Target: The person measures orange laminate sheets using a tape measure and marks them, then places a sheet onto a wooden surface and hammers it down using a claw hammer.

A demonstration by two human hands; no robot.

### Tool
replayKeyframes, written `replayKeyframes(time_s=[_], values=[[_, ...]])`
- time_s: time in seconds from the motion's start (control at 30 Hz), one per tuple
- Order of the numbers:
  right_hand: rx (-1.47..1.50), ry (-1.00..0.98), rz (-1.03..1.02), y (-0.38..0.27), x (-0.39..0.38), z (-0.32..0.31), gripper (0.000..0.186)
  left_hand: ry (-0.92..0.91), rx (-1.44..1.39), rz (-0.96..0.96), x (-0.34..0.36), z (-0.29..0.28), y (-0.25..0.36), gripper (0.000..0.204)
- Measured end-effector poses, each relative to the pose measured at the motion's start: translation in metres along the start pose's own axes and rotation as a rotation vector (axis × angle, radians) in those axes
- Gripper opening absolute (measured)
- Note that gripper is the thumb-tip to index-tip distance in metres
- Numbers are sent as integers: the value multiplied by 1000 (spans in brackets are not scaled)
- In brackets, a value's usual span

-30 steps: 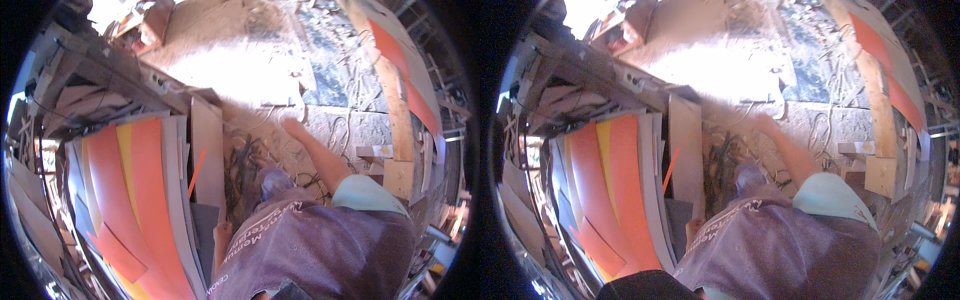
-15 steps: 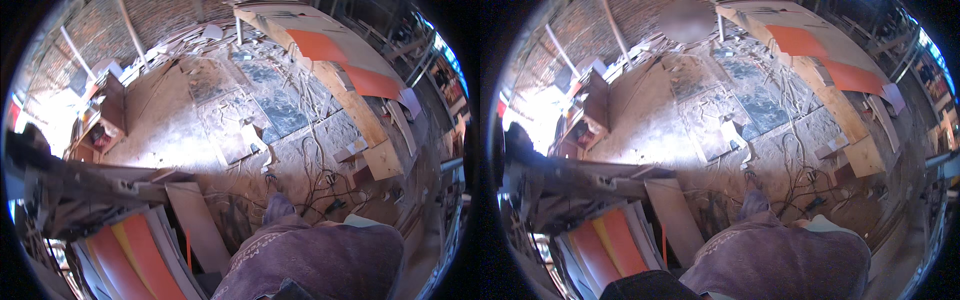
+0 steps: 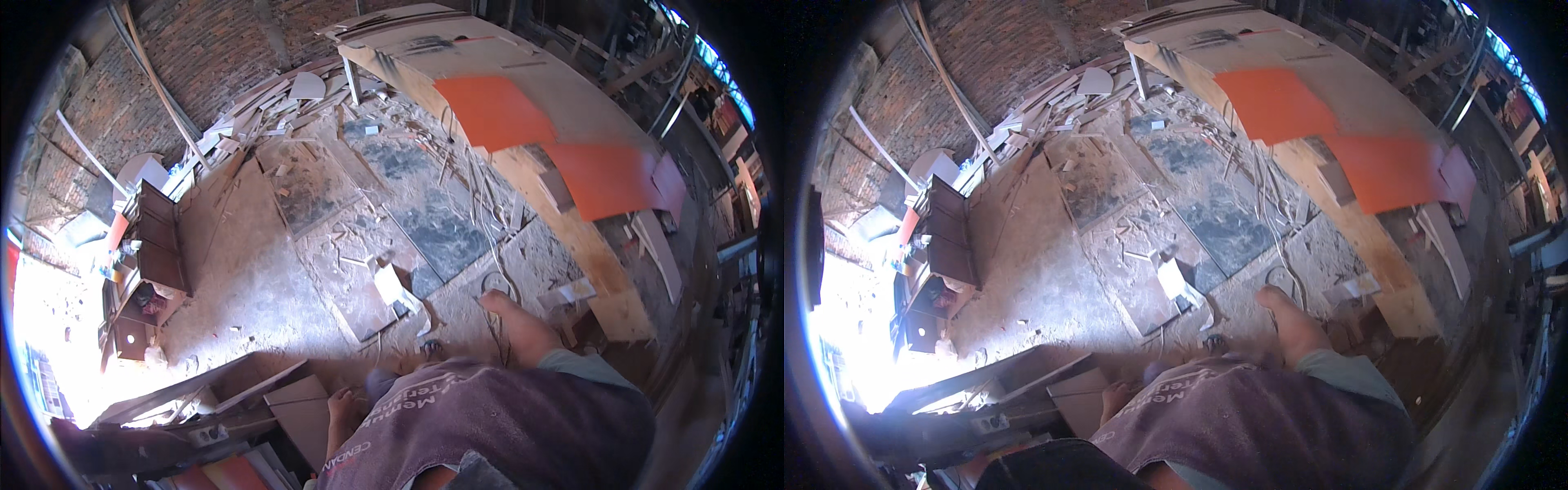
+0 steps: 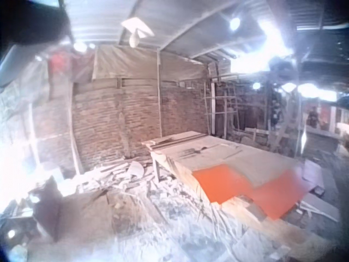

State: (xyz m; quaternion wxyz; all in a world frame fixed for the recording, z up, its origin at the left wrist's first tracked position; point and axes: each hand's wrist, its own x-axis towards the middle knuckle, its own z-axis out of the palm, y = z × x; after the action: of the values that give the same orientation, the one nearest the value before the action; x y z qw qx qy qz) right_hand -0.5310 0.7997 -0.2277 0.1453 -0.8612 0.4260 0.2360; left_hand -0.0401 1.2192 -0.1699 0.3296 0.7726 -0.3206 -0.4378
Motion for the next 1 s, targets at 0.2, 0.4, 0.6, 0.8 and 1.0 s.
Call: replayKeyframes(time_s=[0.2,0.4,0.6,0.8,1.0], values=[[356,312,-4,-4,132,-23,29,-25,-3,-180,91,-26,124,21],[61,-72,-247,-55,168,-37,26,-169,503,-245,183,-105,94,18],[339,-288,77,-56,125,-111,27,-303,617,-401,353,-222,131,18],[673,-353,293,-60,193,-203,27,73,50,-259,588,-303,264,24],[825,-402,343,-21,325,-259,28,24,-162,-117,758,-237,419,28]])
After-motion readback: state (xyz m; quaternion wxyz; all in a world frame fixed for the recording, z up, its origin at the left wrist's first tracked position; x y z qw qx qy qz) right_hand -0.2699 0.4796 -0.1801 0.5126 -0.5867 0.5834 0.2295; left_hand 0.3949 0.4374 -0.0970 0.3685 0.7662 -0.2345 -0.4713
